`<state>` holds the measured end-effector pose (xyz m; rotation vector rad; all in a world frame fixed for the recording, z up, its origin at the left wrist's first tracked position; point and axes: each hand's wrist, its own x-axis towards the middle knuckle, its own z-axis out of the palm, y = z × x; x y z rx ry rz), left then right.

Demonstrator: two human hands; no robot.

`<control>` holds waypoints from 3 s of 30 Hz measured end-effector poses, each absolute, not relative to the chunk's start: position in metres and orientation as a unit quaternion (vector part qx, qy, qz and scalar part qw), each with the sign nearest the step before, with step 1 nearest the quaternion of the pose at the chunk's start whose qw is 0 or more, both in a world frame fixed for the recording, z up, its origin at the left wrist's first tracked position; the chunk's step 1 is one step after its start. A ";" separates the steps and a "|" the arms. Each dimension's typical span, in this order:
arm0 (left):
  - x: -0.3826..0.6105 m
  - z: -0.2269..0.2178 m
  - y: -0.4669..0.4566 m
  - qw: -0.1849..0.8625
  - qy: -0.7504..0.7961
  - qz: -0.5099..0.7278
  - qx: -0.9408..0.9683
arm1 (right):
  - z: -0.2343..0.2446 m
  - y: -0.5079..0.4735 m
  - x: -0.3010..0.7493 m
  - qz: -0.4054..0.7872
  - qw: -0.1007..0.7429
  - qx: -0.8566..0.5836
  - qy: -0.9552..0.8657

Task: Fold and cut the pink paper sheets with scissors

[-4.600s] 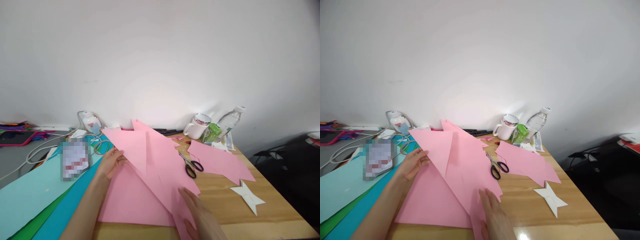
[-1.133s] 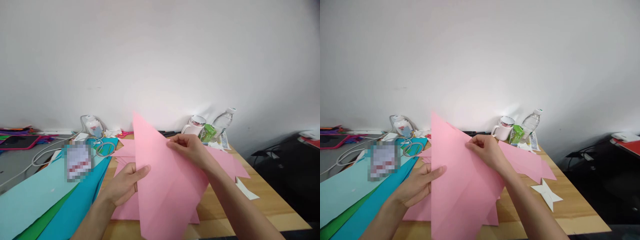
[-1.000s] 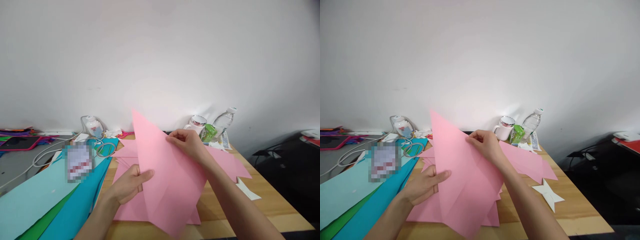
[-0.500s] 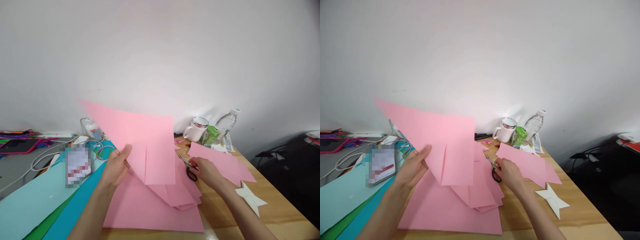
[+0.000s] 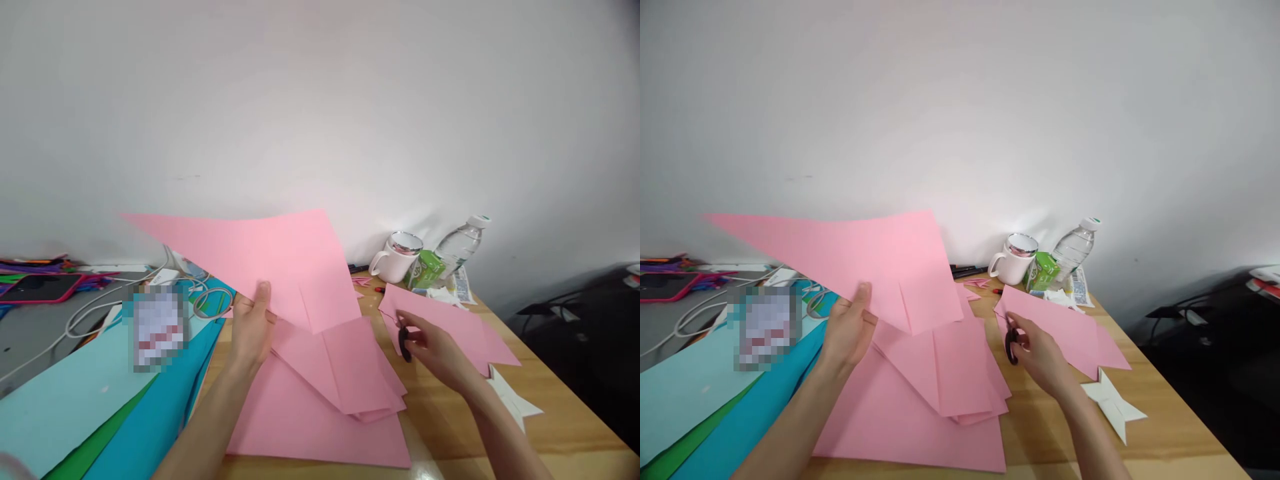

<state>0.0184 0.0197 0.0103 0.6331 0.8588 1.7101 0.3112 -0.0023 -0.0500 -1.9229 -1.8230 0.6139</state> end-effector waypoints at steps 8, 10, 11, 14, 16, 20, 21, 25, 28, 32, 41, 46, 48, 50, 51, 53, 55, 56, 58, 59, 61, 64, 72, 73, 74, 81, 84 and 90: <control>0.035 0.005 0.024 0.528 0.331 0.745 0.238 | -0.036 -0.044 0.220 0.514 0.590 -0.456 -0.423; 0.041 0.005 0.020 0.529 0.333 0.744 0.237 | -0.033 -0.044 0.186 0.504 0.624 -0.489 -0.342; 0.044 0.005 0.017 0.532 0.337 0.740 0.237 | -0.032 -0.042 0.171 0.508 0.636 -0.495 -0.303; 0.052 0.004 0.010 0.544 0.347 0.722 0.250 | -0.029 -0.032 0.142 0.516 0.658 -0.488 -0.251; 0.053 0.004 0.006 0.548 0.354 0.710 0.264 | -0.029 -0.025 0.134 0.510 0.670 -0.483 -0.239; 0.046 0.001 0.005 0.550 0.381 0.683 0.293 | -0.027 -0.020 0.135 0.488 0.686 -0.485 -0.239; 0.043 0.001 0.006 0.552 0.389 0.674 0.299 | -0.025 -0.020 0.137 0.480 0.687 -0.488 -0.243; 0.038 0.005 0.008 0.567 0.404 0.649 0.307 | -0.018 -0.021 0.143 0.456 0.690 -0.504 -0.250; 0.038 0.014 0.009 0.582 0.393 0.648 0.293 | -0.019 -0.020 0.143 0.451 0.691 -0.502 -0.258; 0.038 0.023 0.007 0.589 0.377 0.664 0.266 | -0.022 -0.019 0.140 0.455 0.692 -0.486 -0.279; 0.017 0.046 0.019 0.585 0.374 0.695 0.186 | -0.029 -0.033 0.157 0.538 0.583 -0.425 -0.436; 0.005 0.070 0.024 0.583 0.402 0.688 0.159 | -0.023 -0.041 0.163 0.499 0.567 -0.430 -0.495; 0.006 0.075 0.024 0.591 0.409 0.677 0.158 | -0.015 -0.036 0.162 0.501 0.588 -0.450 -0.447; 0.010 0.075 0.022 0.594 0.410 0.673 0.162 | -0.005 -0.027 0.159 0.520 0.615 -0.452 -0.384; 0.013 0.074 0.022 0.596 0.407 0.672 0.166 | -0.001 -0.021 0.157 0.533 0.631 -0.437 -0.355; 0.018 0.070 0.020 0.606 0.393 0.668 0.178 | 0.004 -0.012 0.151 0.551 0.667 -0.397 -0.307; 0.022 0.067 0.019 0.621 0.378 0.661 0.187 | 0.006 -0.005 0.146 0.549 0.698 -0.369 -0.275; 0.024 0.067 0.019 0.627 0.374 0.657 0.188 | 0.006 -0.003 0.144 0.541 0.705 -0.369 -0.271; 0.025 0.068 0.019 0.636 0.374 0.651 0.180 | 0.005 -0.003 0.143 0.526 0.702 -0.387 -0.284; 0.026 0.070 0.020 0.638 0.380 0.649 0.168 | 0.005 -0.003 0.144 0.522 0.694 -0.398 -0.298; 0.027 0.075 0.022 0.648 0.401 0.633 0.135 | 0.003 -0.005 0.145 0.508 0.680 -0.415 -0.328; 0.028 0.083 0.027 0.675 0.436 0.589 0.080 | 0.001 -0.006 0.146 0.472 0.685 -0.420 -0.363; 0.022 0.074 0.028 0.685 0.388 0.604 0.122 | -0.002 -0.006 0.141 0.454 0.698 -0.430 -0.348; 0.020 0.072 0.027 0.692 0.372 0.600 0.151 | -0.002 -0.006 0.139 0.457 0.699 -0.428 -0.345; 0.018 0.070 0.026 0.700 0.355 0.592 0.185 | -0.002 -0.006 0.138 0.459 0.701 -0.428 -0.340; 0.016 0.068 0.023 0.692 0.349 0.539 0.330 | -0.004 -0.008 0.129 0.475 0.687 -0.408 -0.368; 0.012 0.071 0.023 0.654 0.383 0.550 0.351 | -0.012 -0.011 0.133 0.515 0.632 -0.406 -0.413; 0.000 0.078 0.027 0.605 0.415 0.580 0.354 | -0.034 -0.021 0.150 0.484 0.567 -0.392 -0.540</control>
